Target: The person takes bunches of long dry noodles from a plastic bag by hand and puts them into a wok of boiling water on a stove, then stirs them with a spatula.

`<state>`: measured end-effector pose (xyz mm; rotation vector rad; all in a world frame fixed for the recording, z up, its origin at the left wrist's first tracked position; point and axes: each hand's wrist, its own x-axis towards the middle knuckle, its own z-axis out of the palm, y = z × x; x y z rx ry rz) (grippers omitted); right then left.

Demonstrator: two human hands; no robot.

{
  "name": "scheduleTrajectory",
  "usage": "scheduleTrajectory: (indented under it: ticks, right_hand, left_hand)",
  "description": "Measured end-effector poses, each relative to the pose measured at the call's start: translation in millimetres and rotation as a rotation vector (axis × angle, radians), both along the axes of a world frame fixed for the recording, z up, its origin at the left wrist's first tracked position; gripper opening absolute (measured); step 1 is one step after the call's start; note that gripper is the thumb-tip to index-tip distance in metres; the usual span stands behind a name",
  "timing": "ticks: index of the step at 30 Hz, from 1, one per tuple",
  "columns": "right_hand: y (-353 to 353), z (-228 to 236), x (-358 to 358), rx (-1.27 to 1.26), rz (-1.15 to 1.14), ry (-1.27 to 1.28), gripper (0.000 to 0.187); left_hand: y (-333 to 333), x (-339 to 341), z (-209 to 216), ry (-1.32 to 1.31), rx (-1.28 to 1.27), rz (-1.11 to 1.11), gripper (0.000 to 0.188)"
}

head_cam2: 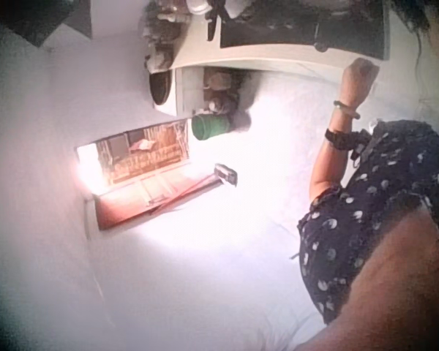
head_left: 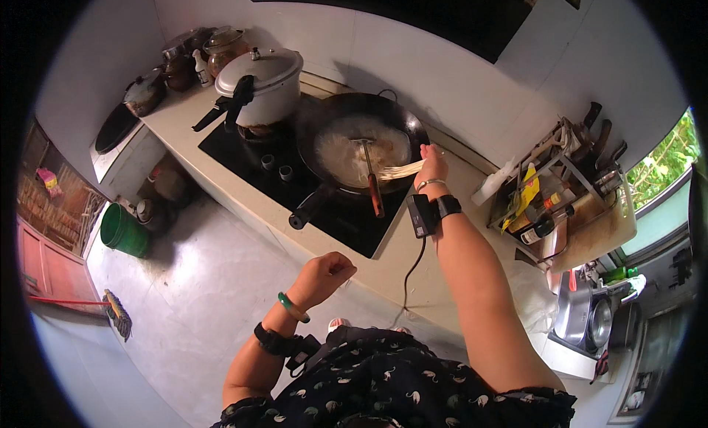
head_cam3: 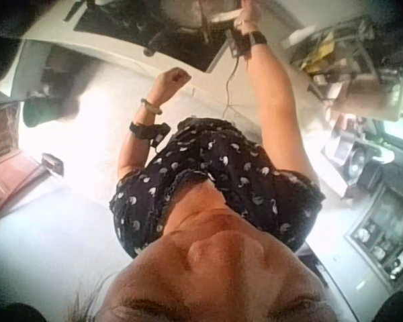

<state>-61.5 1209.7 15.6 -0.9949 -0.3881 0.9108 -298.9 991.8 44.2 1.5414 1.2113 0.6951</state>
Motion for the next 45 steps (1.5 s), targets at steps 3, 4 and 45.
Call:
scheduleTrajectory:
  ticks: [3,4,45]
  right_hand:
    - [5,-5,-2,-0.07,0.13,-0.203,0.034]
    - [7,-6,-1,-0.175,0.182,-0.296,0.036]
    - [-365,-93,289,-0.882,1.074,-1.375,0.02]
  left_hand:
    - [1,5,-5,0.047,0.012,-0.056,0.016]
    - [2,10,-8,0.046,0.009,-0.069,0.016]
    - [-39,328,-16,0.343,0.33,-0.552,0.044]
